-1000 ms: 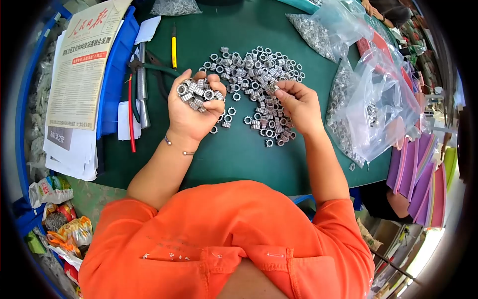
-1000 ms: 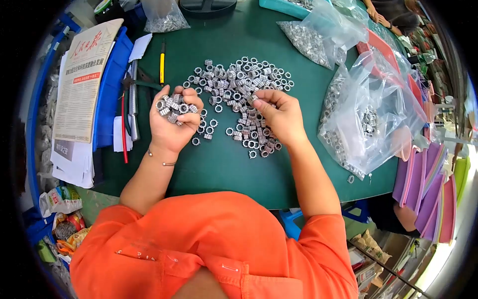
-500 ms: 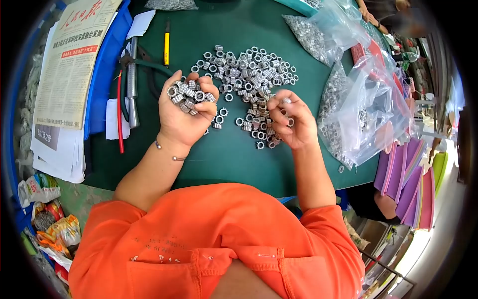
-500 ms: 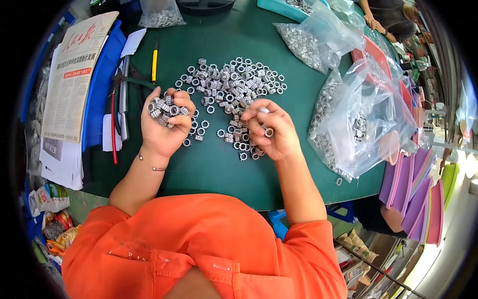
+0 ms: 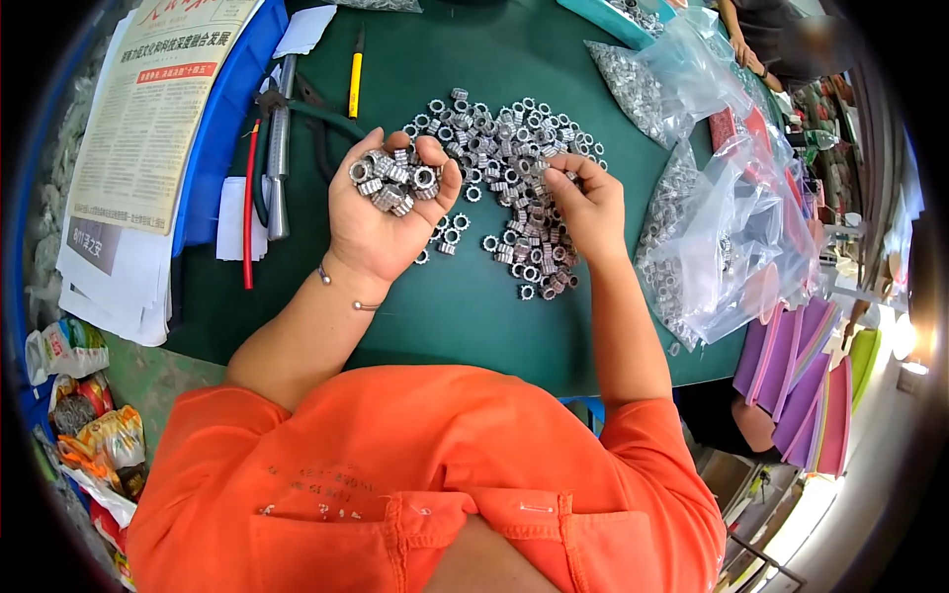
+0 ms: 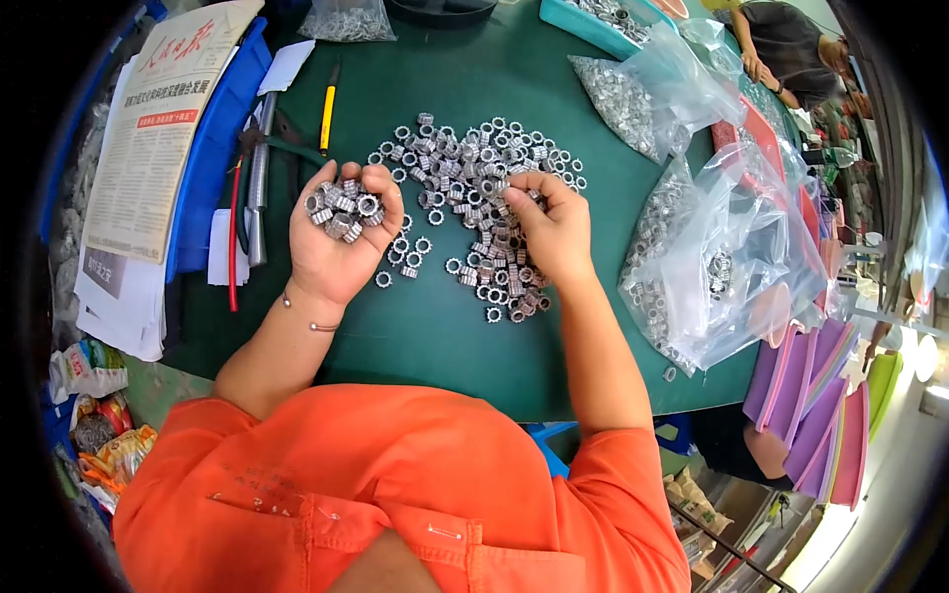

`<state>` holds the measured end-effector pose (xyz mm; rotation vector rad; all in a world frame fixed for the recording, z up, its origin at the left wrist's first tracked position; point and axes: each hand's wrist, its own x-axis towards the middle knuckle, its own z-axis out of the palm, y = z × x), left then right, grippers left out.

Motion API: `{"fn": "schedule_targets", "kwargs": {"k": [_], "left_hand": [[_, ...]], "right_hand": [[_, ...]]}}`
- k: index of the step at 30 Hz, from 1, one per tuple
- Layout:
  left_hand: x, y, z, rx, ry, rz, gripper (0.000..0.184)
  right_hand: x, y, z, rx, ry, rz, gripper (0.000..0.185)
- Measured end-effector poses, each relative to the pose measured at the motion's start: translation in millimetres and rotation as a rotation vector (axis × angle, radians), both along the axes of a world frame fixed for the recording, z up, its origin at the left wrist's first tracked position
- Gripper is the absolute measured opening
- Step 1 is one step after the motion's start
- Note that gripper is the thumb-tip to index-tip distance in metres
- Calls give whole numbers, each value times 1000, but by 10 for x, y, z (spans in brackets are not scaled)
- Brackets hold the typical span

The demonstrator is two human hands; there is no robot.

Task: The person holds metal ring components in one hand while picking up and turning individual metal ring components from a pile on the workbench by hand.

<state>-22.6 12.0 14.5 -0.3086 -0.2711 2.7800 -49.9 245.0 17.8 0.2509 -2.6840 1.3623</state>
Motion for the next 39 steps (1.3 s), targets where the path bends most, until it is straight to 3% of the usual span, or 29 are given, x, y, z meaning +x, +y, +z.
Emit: {"fn": "schedule_targets", "kwargs": {"k": [2,3,11,14,16,18,19,22,23,25,26,28,39], "left_hand": [[0,2,-3,11,-2,5,25],[10,-1,4,10,33,14,21],[13,4,-4,38,5,-16,23],[16,6,32,75,-15,-29,19],[16,-18,-4,200,20,-76,20],[26,-26,13,194,21,-72,21],[16,-34,-6,221,40,-90,23],[21,-29,20,229,30,-101,26],[27,-23,38,215,12,-97,26],[32,-24,57,204,-15,-92,25],[30,-30,60,207,-19,-92,25],[22,-35,54,190,-9,-92,24],[21,-36,30,201,-13,-112,20]], "right_hand": [[68,35,96,-691,-497,-32,15],[100,-11,135,-858,-508,-40,16],[172,87,178,-1251,-736,80,17],[137,111,226,-1324,-666,157,20],[75,108,229,-1035,-573,64,13],[43,-71,232,-359,-370,-120,10],[9,-126,164,-126,-192,-57,15],[-37,-203,91,273,-17,29,15],[-40,-185,66,272,-18,30,15],[-48,-129,57,19,35,83,15],[7,-102,132,-162,-255,19,14],[87,-42,192,-637,-544,11,12],[288,22,244,-1316,-804,20,23]]}}
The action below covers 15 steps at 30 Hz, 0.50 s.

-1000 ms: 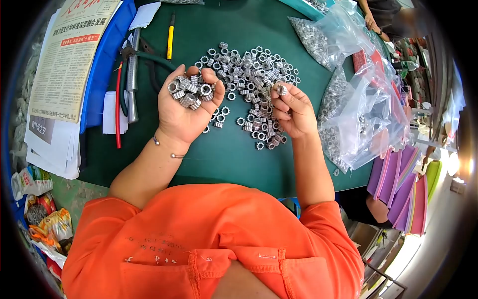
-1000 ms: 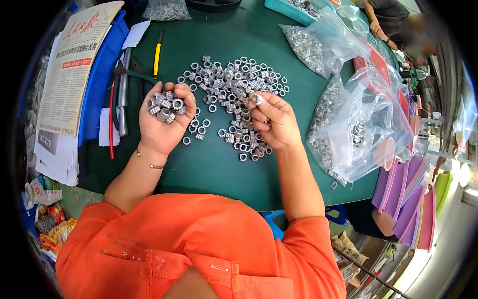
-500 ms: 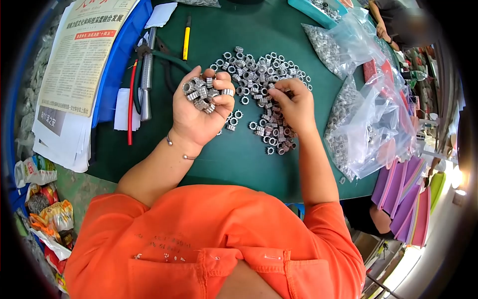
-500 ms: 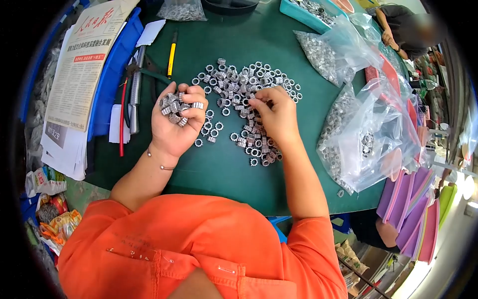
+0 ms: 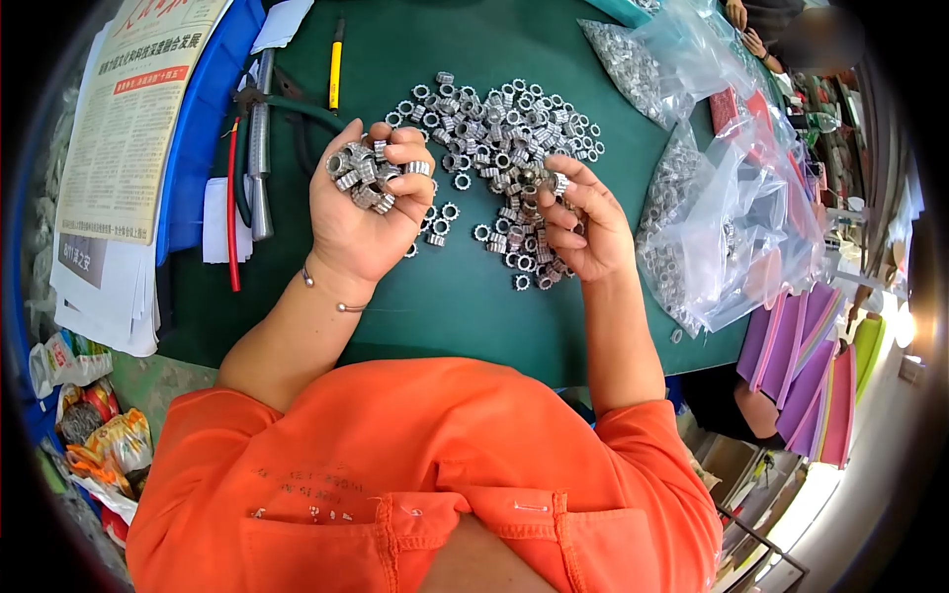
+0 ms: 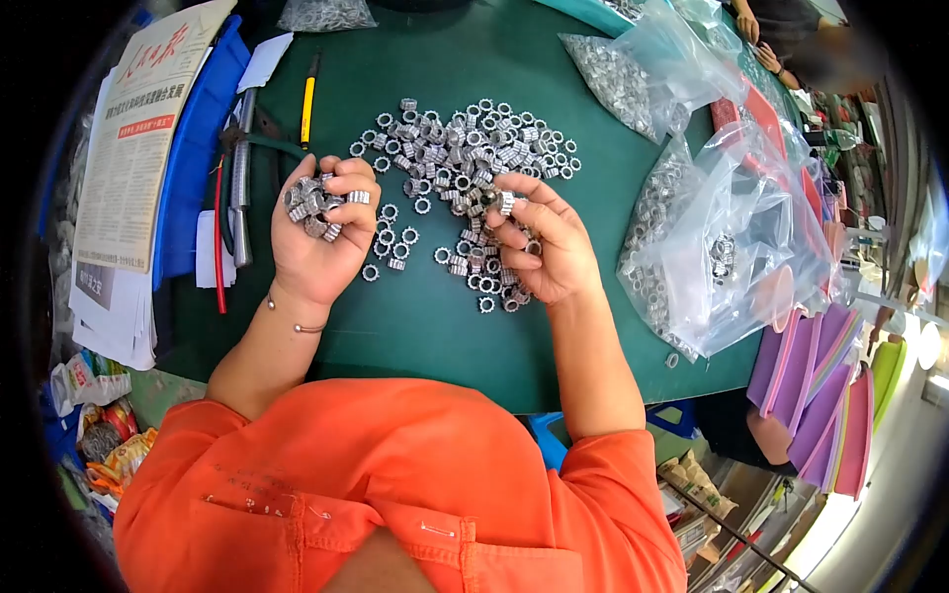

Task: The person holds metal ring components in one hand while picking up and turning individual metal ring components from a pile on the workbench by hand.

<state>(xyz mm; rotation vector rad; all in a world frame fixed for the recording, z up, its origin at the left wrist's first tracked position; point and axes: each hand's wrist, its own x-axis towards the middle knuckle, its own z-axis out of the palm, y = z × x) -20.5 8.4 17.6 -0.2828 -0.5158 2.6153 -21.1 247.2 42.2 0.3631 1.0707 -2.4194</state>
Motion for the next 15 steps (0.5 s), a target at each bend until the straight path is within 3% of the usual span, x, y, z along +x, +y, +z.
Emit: {"fn": "schedule_targets", "kwargs": {"k": [8,10,15], "left_hand": [[4,10,-12,14,10,-3,21],[4,6,-3,27,15,7,21],[0,27,5,-100,51,65,24]], "right_hand": [[46,97,-68,-94,-21,71,22],[50,53,-1,-100,115,72,18],[-38,-84,122,474,381,107,16]]}}
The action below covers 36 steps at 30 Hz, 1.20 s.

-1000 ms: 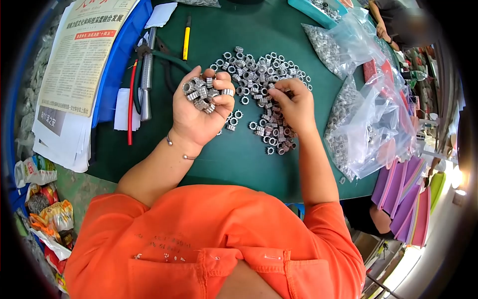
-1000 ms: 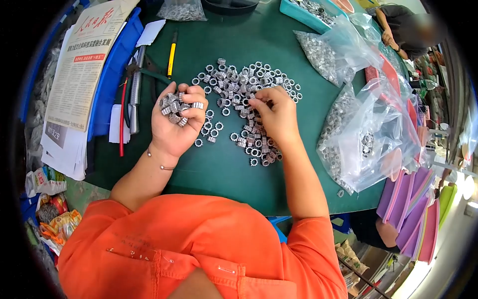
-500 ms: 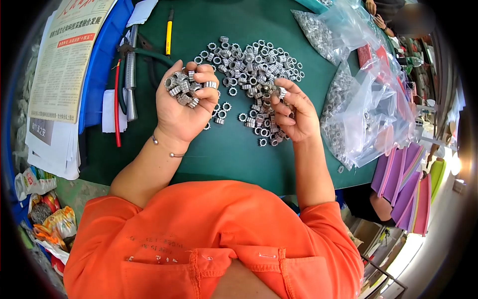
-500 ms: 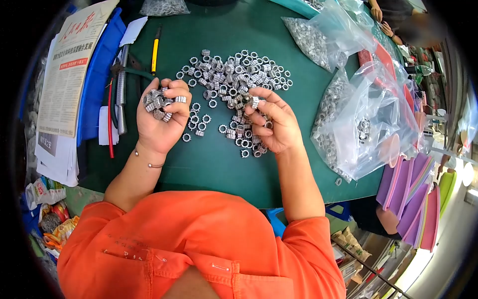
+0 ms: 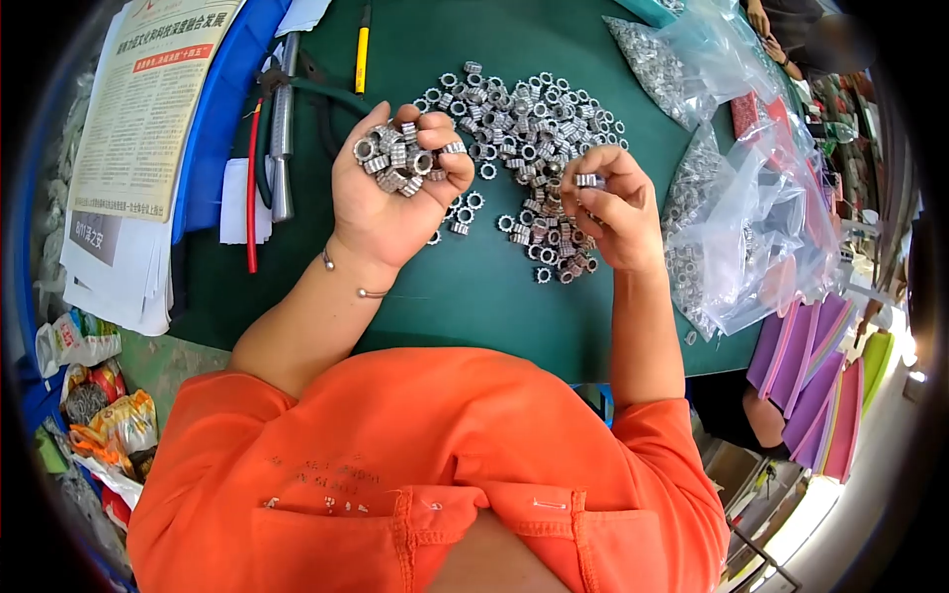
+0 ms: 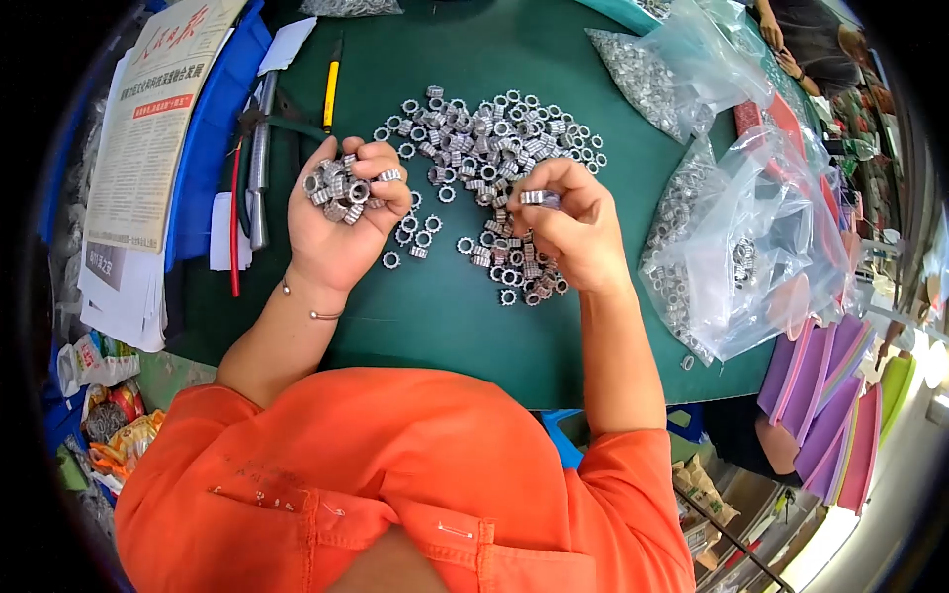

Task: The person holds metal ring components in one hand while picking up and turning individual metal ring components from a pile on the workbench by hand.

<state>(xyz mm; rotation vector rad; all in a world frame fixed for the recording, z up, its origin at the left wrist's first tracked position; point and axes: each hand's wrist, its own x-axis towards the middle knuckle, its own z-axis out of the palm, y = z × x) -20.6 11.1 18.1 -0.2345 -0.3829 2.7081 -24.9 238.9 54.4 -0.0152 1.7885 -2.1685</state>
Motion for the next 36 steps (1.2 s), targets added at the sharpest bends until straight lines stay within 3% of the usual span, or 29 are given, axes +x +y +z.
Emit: {"fn": "schedule_targets", "kwargs": {"k": [2,5,6,8,9,10,14,17,18,20,26,32,35,36], "left_hand": [[0,3,14,-20,0,2,24],[-12,-7,24,-44,-12,26,24],[-14,-14,37,-38,-14,34,24],[-19,-30,34,-32,-20,43,24],[-27,-36,26,-26,-12,50,25],[-30,-40,20,-19,-3,56,25],[-28,-41,40,-35,-24,58,25],[-31,-35,39,-44,-30,56,26],[-33,-34,30,-48,-29,57,25],[-33,-35,22,-54,-28,58,25],[-38,-46,-13,2,32,70,19],[-38,-45,28,-37,-40,64,22],[-49,-76,38,-7,-25,63,24],[-58,-104,37,60,-25,40,24]], "right_hand": [[-52,-95,17,-205,-94,34,17],[-125,-147,-26,-156,-81,89,12],[-106,-212,-8,159,-58,-7,9],[-115,-235,-103,930,649,136,12],[-63,-267,-108,1141,694,133,14],[-51,-267,-112,1140,692,134,14],[-57,-227,-81,915,619,72,12],[-7,-150,41,330,-169,21,12],[9,-120,21,329,-170,20,12],[44,-79,-46,-54,-202,88,16],[67,-54,-14,-318,-344,105,16],[52,13,-78,-470,-425,134,20],[11,-5,-106,-590,-282,217,20],[-5,-24,-87,-490,-270,148,13]]}}
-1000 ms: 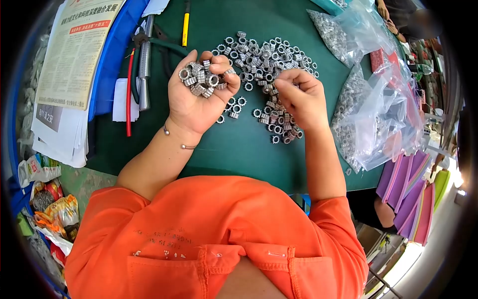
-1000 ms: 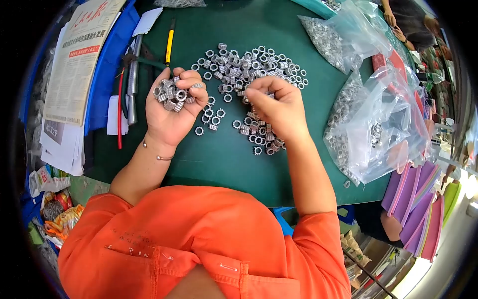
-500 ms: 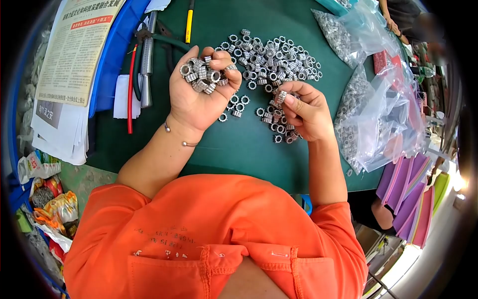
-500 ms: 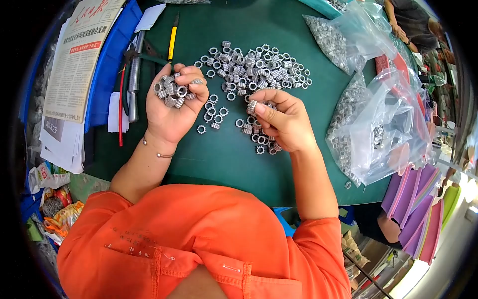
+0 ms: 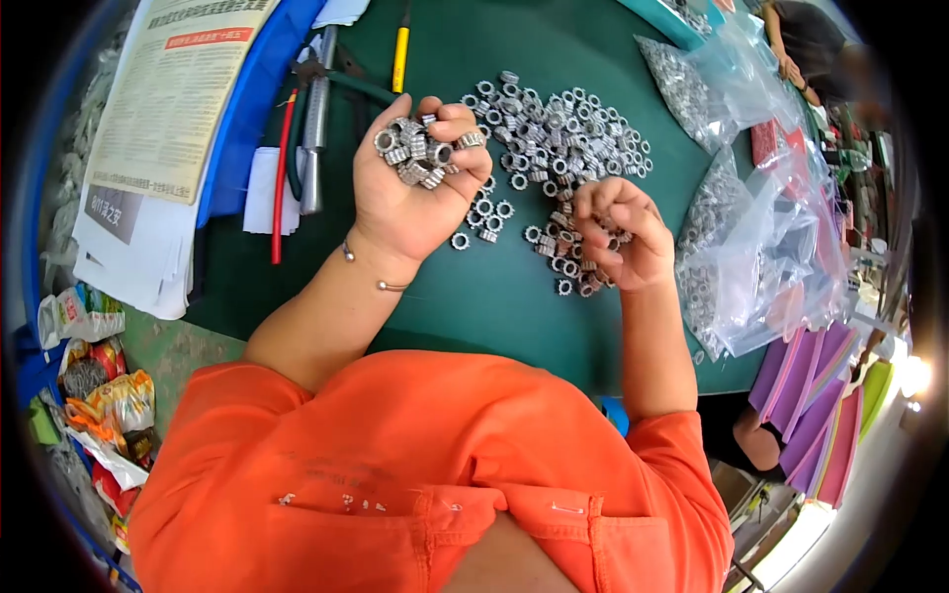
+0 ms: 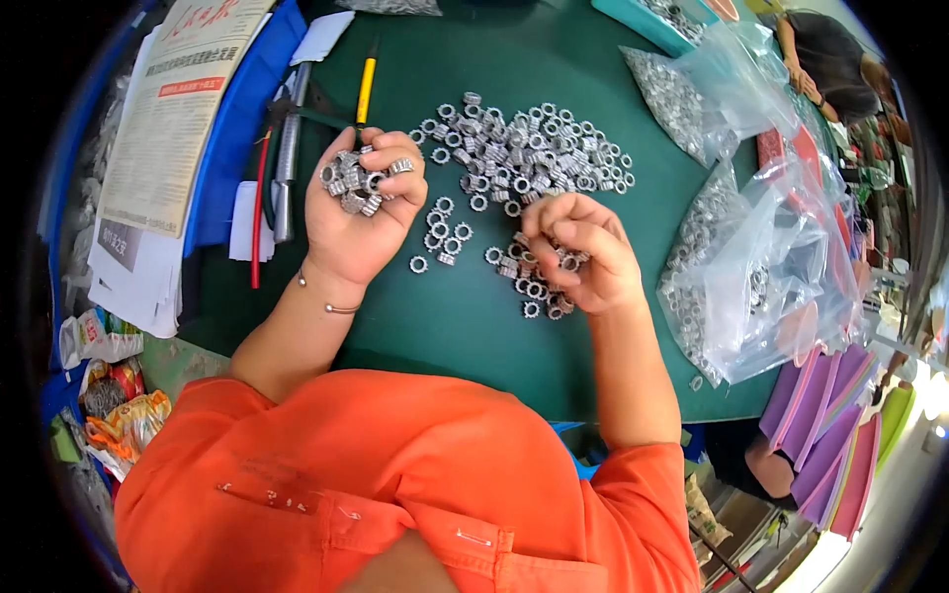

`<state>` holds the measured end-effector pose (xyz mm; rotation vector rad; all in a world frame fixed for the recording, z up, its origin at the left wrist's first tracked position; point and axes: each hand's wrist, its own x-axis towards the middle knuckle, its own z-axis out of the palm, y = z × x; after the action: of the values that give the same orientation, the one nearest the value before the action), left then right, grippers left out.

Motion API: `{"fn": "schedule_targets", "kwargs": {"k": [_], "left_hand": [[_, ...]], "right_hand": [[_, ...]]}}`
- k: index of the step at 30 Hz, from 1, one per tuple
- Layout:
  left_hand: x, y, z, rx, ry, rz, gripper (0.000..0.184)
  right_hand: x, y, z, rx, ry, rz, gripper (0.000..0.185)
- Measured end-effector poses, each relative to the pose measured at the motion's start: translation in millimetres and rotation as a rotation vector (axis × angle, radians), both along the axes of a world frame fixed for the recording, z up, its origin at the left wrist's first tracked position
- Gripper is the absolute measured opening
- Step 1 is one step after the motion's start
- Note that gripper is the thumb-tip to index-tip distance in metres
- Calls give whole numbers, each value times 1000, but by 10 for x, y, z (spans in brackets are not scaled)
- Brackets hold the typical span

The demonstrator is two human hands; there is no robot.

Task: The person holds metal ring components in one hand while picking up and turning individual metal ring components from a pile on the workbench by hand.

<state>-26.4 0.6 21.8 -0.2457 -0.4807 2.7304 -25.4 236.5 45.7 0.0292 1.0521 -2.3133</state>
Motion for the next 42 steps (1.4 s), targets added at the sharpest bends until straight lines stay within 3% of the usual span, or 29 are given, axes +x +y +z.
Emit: {"fn": "schedule_targets", "kwargs": {"k": [2,3,4,6,11,18,20,21,22,24,26,28,35,39,42], "left_hand": [[-7,-29,5,26,36,17,24],[-11,-45,-7,43,35,24,24],[-15,-57,-14,67,45,23,24],[-31,-75,-39,77,72,41,24],[-35,-81,-31,68,60,63,25],[-22,-57,-21,49,39,50,26],[-21,-57,-21,41,33,52,26],[-21,-56,-27,38,42,55,25],[-23,-56,-26,34,42,55,24],[-22,-47,-31,25,39,50,23],[-18,-40,-21,13,29,40,24],[-13,-29,-6,10,31,35,24],[-11,-24,-13,20,20,38,24],[-11,-29,-28,39,32,29,24],[-14,-35,-30,41,47,37,23]], "right_hand": [[-83,-120,75,498,120,41,8],[-85,-241,104,950,267,17,8],[-99,-335,0,1119,607,-14,9],[-159,-497,-71,1319,1079,-58,13],[-192,-618,-144,1530,1280,43,13],[-179,-454,-193,1481,1290,-44,13],[-176,-403,-154,1089,968,-131,10],[-127,-384,-83,942,674,-109,7],[-102,-361,-44,947,672,-117,7],[-62,-294,18,474,221,-39,7],[-8,-282,-2,237,137,-36,20],[33,-268,-58,88,69,-51,22],[65,-196,-129,-151,-201,14,21],[22,-160,-125,-262,-224,7,17],[-33,-180,-71,-128,-104,-84,14]]}}
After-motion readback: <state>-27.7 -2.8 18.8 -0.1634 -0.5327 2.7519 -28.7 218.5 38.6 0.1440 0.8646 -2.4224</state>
